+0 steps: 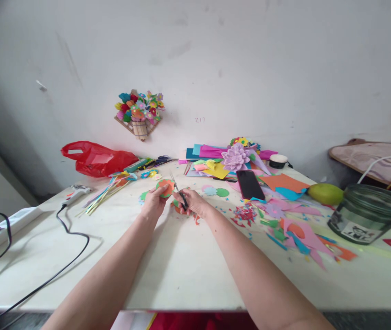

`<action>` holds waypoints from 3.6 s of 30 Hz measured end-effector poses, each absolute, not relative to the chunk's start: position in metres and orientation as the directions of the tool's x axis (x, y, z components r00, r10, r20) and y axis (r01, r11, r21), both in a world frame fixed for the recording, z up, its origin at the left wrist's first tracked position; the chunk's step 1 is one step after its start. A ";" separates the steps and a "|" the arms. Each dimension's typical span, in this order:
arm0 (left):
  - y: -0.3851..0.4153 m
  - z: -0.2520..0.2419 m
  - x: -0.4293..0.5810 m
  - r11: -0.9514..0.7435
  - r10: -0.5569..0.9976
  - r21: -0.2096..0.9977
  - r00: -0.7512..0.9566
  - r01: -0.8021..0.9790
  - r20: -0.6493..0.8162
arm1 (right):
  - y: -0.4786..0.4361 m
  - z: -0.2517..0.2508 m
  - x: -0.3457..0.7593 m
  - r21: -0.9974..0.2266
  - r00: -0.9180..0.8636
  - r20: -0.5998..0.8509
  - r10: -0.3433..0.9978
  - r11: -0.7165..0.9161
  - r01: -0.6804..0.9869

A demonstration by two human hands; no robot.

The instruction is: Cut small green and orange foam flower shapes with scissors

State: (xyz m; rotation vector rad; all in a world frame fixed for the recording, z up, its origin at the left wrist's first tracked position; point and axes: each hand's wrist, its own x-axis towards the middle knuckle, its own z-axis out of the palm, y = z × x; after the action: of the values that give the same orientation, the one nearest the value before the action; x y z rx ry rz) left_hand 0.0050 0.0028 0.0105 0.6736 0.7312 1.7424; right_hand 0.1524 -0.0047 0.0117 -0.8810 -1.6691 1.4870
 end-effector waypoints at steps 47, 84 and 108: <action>0.005 0.007 0.002 -0.247 0.962 0.748 -0.250 -0.616 0.111 | -0.007 0.014 0.152 -0.996 -0.500 0.066 0.863 0.087 0.017; 0.009 0.008 -0.019 -0.154 0.985 0.823 -0.152 -0.546 0.083 | 0.001 0.018 0.167 -0.994 -0.612 0.018 0.791 0.078 0.072; 0.007 0.008 -0.030 -0.133 0.991 0.878 -0.043 -0.460 0.128 | 0.008 0.018 0.178 -0.990 -0.696 -0.012 0.718 0.088 0.108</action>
State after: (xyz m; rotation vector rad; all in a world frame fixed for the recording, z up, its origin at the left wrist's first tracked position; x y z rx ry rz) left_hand -0.0295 0.0071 0.0079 0.9321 0.7867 1.5034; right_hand 0.1779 0.0075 0.0180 -0.8097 -1.8859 1.6485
